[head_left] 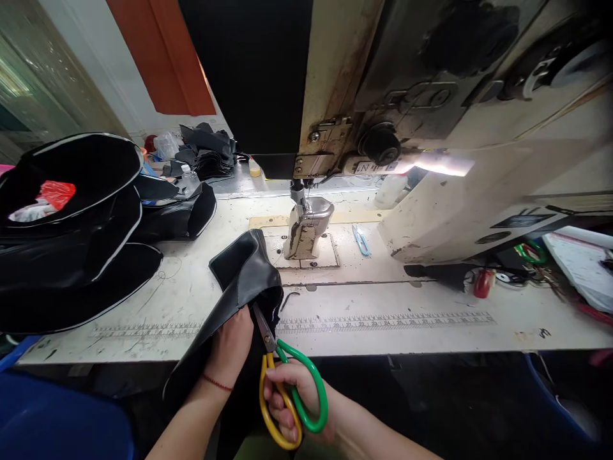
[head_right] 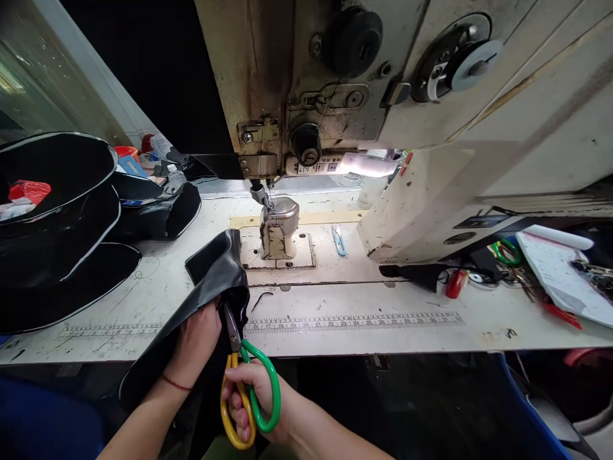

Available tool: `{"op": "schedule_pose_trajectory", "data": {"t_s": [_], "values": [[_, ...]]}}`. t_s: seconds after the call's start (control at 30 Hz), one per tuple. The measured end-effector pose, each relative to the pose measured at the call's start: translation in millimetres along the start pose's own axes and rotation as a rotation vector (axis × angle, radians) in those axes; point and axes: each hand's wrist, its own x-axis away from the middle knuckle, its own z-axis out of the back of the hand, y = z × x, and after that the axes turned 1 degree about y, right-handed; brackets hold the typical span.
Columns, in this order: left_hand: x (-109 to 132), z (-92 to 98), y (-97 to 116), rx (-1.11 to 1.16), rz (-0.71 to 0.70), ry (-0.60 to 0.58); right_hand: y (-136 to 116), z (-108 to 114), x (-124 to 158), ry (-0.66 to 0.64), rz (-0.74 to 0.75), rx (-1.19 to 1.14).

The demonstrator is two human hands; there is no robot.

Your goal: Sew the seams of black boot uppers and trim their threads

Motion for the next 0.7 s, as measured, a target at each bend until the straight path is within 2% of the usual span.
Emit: {"op": "schedule_pose_trajectory", "data": {"t_s": [0.2,0.47,0.7], "values": [[-0.2,-2.9,-2.6,-0.054,-0.004,0.023,-8.0,-8.3,-7.8,-0.035,-0.082,-0.057],[-2.7,-0.3,-2.1,-0.079,-0.002,0.041,4.9,-16.2,-12.1,-0.05,-0.044,-0.138],[-1.8,1.2,-4.2,-0.028,0.0,0.025,-4.1,-20.3,-15.7,-0.035,-0.024,-0.121]]}}
